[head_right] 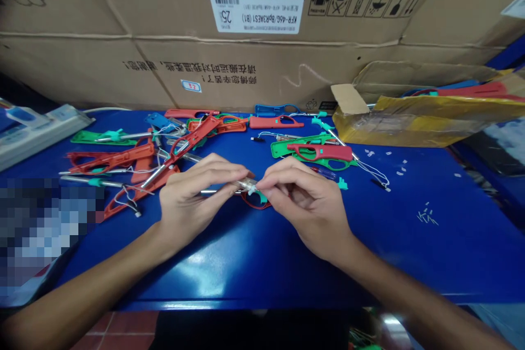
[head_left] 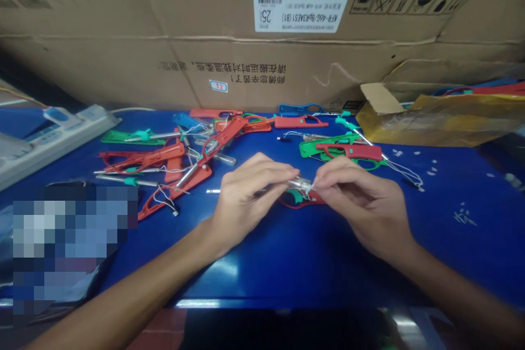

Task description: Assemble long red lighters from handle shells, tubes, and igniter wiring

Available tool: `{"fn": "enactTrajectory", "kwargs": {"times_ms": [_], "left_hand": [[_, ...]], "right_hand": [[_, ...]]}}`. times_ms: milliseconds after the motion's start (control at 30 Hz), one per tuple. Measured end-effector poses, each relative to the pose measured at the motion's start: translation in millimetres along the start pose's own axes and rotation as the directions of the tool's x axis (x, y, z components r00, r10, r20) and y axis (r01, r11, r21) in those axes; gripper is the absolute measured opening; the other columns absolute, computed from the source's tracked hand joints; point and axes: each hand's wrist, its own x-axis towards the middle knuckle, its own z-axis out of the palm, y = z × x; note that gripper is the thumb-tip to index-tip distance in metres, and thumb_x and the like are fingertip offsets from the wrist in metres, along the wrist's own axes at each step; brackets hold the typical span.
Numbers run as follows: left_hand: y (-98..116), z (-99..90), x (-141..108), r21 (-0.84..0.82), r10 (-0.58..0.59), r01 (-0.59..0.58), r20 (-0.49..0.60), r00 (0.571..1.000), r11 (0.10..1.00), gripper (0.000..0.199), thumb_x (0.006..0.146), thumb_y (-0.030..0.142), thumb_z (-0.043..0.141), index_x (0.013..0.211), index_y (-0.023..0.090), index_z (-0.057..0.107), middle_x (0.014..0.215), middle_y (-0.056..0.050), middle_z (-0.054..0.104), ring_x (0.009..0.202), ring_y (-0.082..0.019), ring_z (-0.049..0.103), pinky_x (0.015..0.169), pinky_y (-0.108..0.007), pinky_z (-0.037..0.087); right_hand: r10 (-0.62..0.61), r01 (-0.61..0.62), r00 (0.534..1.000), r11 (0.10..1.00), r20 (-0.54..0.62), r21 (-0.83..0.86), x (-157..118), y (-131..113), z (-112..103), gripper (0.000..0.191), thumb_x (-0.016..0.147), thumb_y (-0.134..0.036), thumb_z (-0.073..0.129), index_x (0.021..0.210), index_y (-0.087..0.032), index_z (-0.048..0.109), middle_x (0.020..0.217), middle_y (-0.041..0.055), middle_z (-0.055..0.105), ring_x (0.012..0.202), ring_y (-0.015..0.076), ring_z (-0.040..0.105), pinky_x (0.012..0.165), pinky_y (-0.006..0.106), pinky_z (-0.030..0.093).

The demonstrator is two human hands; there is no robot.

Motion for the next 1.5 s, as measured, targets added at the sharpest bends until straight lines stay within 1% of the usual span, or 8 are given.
{"fn": "enactTrajectory", "kwargs": {"times_ms": [300, 500, 700, 833, 933, 1100, 1300, 1500], "left_hand": [[2, -0.9, 2, -0.017, 0.003, -0.003, -0.009, 1.0, 1.0, 0.025, 0.088, 0.004, 0.073, 0.11, 0.016, 0.076, 0.099, -0.009, 0.079, 0.086, -0.017, 0.071, 0.076, -0.033, 0.059], [4, -1.7, 2, 0.024, 0.008, -0.008, -0.002, 1.0, 1.0, 0.027, 0.09, 0.006, 0.071, 0.113, 0.018, 0.075, 0.101, -0.008, 0.079, 0.088, -0.017, 0.07, 0.076, -0.035, 0.059], [1, -3.2, 3, 0.065, 0.067, -0.068, 0.007, 0.998, 0.996, 0.026, 0.091, 0.006, 0.07, 0.113, 0.019, 0.074, 0.1, -0.008, 0.079, 0.087, -0.018, 0.071, 0.076, -0.035, 0.058], [1, -2.2, 2, 0.073, 0.058, -0.058, 0.0, 0.998, 0.996, 0.025, 0.093, 0.008, 0.069, 0.114, 0.02, 0.074, 0.101, -0.007, 0.079, 0.086, -0.017, 0.071, 0.076, -0.035, 0.057], [2, -1.9, 1, 0.085, 0.05, -0.049, 0.0, 0.999, 0.995, 0.024, 0.093, 0.009, 0.069, 0.114, 0.02, 0.073, 0.101, -0.007, 0.079, 0.086, -0.017, 0.07, 0.075, -0.035, 0.057], [2, -4.3, 1, 0.126, 0.072, -0.074, 0.019, 0.997, 0.989, 0.021, 0.092, 0.009, 0.07, 0.11, 0.019, 0.073, 0.1, -0.006, 0.079, 0.087, -0.018, 0.07, 0.076, -0.035, 0.055], [2, -6.8, 1, 0.193, 0.073, -0.076, 0.026, 0.997, 0.978, 0.019, 0.093, 0.011, 0.071, 0.11, 0.019, 0.074, 0.1, -0.006, 0.08, 0.085, -0.017, 0.068, 0.075, -0.035, 0.052], [1, -5.3, -1, 0.209, 0.061, -0.063, 0.014, 0.998, 0.976, 0.02, 0.093, 0.012, 0.071, 0.11, 0.022, 0.073, 0.102, -0.004, 0.08, 0.085, -0.017, 0.067, 0.076, -0.036, 0.051]], "right_hand": [[0.007, -0.006, 0.998, 1.0, 0.068, -0.023, -3, 1, -7, 0.029, 0.09, -0.006, 0.067, 0.093, -0.032, 0.081, 0.094, 0.0006, 0.067, 0.08, 0.0123, 0.063, 0.066, 0.028, 0.055], [0.022, -0.024, 0.997, 0.999, 0.072, 0.024, -5, 7, -8, 0.031, 0.091, -0.008, 0.067, 0.098, -0.035, 0.081, 0.096, 0.0012, 0.067, 0.075, 0.0124, 0.063, 0.064, 0.029, 0.056], [0.052, -0.052, 0.999, 0.994, 0.009, 0.092, -1, 10, -2, 0.029, 0.088, -0.01, 0.07, 0.099, -0.034, 0.081, 0.086, 0.0, 0.066, 0.069, 0.0115, 0.06, 0.057, 0.025, 0.055], [0.101, -0.096, 0.994, 0.988, -0.033, 0.124, 2, 10, 0, 0.021, 0.087, -0.015, 0.073, 0.097, -0.032, 0.08, 0.081, -0.0002, 0.064, 0.068, 0.0121, 0.059, 0.056, 0.025, 0.055], [0.093, -0.09, 0.996, 0.987, -0.011, 0.135, 3, 10, -1, 0.018, 0.087, -0.015, 0.072, 0.094, -0.03, 0.079, 0.086, 0.0007, 0.067, 0.072, 0.0123, 0.061, 0.06, 0.025, 0.057], [0.137, -0.142, 0.989, 0.983, 0.047, 0.114, 2, 9, -3, 0.019, 0.089, -0.016, 0.071, 0.1, -0.029, 0.078, 0.088, 0.0005, 0.066, 0.078, 0.0121, 0.065, 0.068, 0.025, 0.058], [0.145, -0.148, 0.988, 0.986, 0.047, 0.077, 1, 8, -2, 0.013, 0.089, -0.02, 0.073, 0.097, -0.028, 0.078, 0.089, 0.0012, 0.067, 0.072, 0.0116, 0.063, 0.062, 0.024, 0.056], [0.195, -0.211, 0.971, 0.971, 0.136, 0.114, 1, 8, -8, 0.021, 0.093, -0.022, 0.07, 0.112, -0.03, 0.074, 0.086, -0.0005, 0.067, 0.066, 0.0097, 0.059, 0.057, 0.022, 0.052]]}}
